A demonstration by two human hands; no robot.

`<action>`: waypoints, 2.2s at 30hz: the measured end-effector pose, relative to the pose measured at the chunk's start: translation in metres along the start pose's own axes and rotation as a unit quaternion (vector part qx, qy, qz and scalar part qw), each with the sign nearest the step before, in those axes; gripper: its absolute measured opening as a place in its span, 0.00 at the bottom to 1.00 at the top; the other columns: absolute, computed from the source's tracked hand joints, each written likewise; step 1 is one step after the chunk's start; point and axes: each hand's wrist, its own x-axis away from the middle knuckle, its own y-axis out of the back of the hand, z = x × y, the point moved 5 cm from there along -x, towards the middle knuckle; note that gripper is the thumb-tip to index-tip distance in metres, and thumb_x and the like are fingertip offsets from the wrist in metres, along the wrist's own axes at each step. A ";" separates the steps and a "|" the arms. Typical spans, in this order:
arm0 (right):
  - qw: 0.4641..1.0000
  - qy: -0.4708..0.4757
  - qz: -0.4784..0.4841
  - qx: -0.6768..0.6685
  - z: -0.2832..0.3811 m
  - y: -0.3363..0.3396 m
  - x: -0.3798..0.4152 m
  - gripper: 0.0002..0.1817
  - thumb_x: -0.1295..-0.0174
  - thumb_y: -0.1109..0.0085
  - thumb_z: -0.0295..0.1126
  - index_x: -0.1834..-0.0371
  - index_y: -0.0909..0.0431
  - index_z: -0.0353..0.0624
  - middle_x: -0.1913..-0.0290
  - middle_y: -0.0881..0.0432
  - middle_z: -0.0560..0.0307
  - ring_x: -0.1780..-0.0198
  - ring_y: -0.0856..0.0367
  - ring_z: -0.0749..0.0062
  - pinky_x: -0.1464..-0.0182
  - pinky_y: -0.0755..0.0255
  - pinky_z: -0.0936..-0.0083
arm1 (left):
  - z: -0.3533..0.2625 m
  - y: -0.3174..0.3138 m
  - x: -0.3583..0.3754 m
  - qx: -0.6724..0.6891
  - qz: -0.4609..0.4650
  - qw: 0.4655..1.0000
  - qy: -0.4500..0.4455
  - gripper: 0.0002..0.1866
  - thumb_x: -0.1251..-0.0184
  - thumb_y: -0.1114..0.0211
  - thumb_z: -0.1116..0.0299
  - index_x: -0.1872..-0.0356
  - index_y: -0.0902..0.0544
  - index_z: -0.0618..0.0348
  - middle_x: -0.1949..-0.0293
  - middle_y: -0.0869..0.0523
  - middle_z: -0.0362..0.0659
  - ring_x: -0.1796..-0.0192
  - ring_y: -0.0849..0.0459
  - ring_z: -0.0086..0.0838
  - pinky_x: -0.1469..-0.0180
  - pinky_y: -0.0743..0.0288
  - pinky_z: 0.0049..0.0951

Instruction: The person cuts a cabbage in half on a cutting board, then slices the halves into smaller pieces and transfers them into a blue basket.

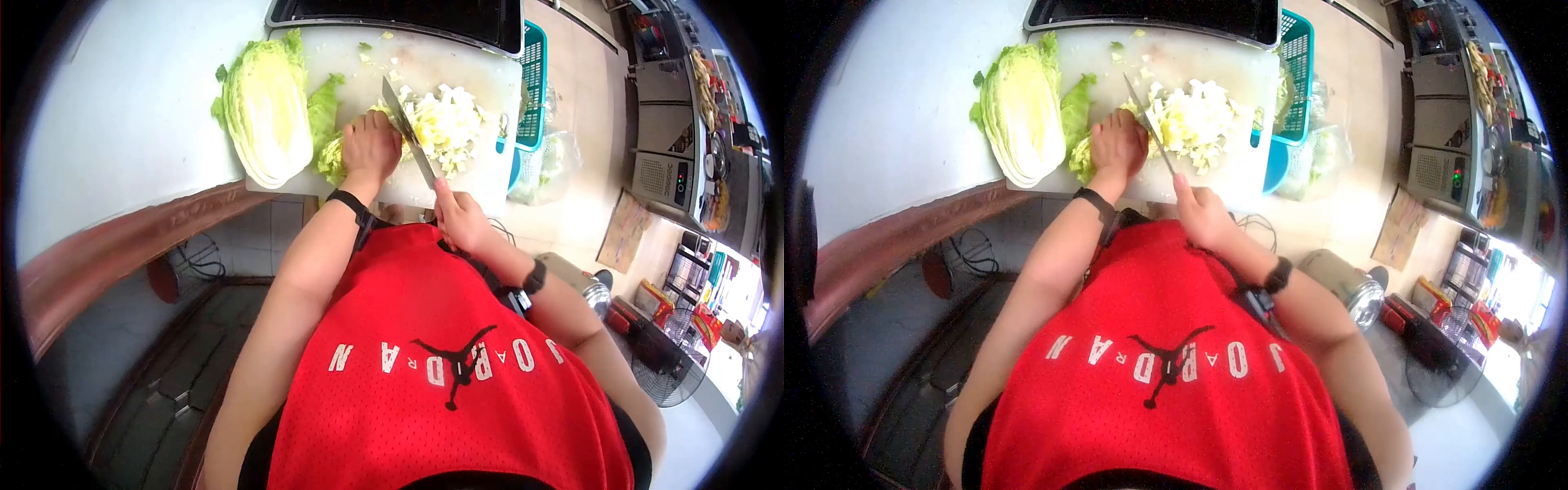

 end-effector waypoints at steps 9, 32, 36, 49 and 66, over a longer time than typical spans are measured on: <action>1.000 0.024 -0.008 0.018 -0.026 -0.008 -0.001 0.39 0.20 0.68 0.63 0.79 0.31 0.41 0.83 0.32 0.59 0.84 0.34 0.72 0.78 0.35 0.70 | 0.003 -0.005 -0.001 0.017 0.011 1.000 0.017 0.11 0.36 0.37 0.62 0.59 0.22 0.58 0.60 0.17 0.48 0.54 0.18 0.43 0.49 0.29 0.44; 0.990 -0.020 0.056 -0.127 0.030 0.005 -0.017 0.35 0.22 0.65 0.66 0.74 0.35 0.45 0.84 0.38 0.64 0.86 0.39 0.76 0.83 0.40 0.74 | 0.032 0.025 0.007 0.006 0.048 0.999 -0.025 0.17 0.22 0.48 0.54 0.58 0.20 0.57 0.59 0.14 0.51 0.54 0.15 0.47 0.49 0.26 0.51; 0.994 -0.006 0.046 -0.098 0.035 -0.001 -0.012 0.36 0.22 0.65 0.65 0.75 0.33 0.43 0.83 0.35 0.62 0.86 0.36 0.75 0.83 0.38 0.74 | 0.019 0.015 0.018 -0.068 0.022 0.997 0.000 0.16 0.23 0.47 0.54 0.57 0.19 0.55 0.58 0.14 0.47 0.52 0.16 0.43 0.49 0.26 0.49; 0.999 -0.016 0.042 0.023 -0.003 0.010 0.022 0.39 0.19 0.68 0.62 0.79 0.31 0.41 0.84 0.31 0.58 0.86 0.32 0.71 0.80 0.35 0.72 | 0.017 0.011 0.019 -0.026 -0.012 0.998 0.056 0.11 0.29 0.42 0.60 0.60 0.19 0.55 0.61 0.15 0.46 0.56 0.16 0.43 0.53 0.26 0.48; 0.999 0.000 0.024 0.024 0.002 -0.026 -0.083 0.46 0.22 0.66 0.66 0.77 0.21 0.29 0.79 0.20 0.42 0.80 0.19 0.54 0.70 0.22 0.58 | 0.017 0.006 0.023 -0.032 -0.017 0.998 0.042 0.09 0.27 0.44 0.61 0.59 0.22 0.53 0.61 0.16 0.46 0.56 0.16 0.44 0.54 0.27 0.49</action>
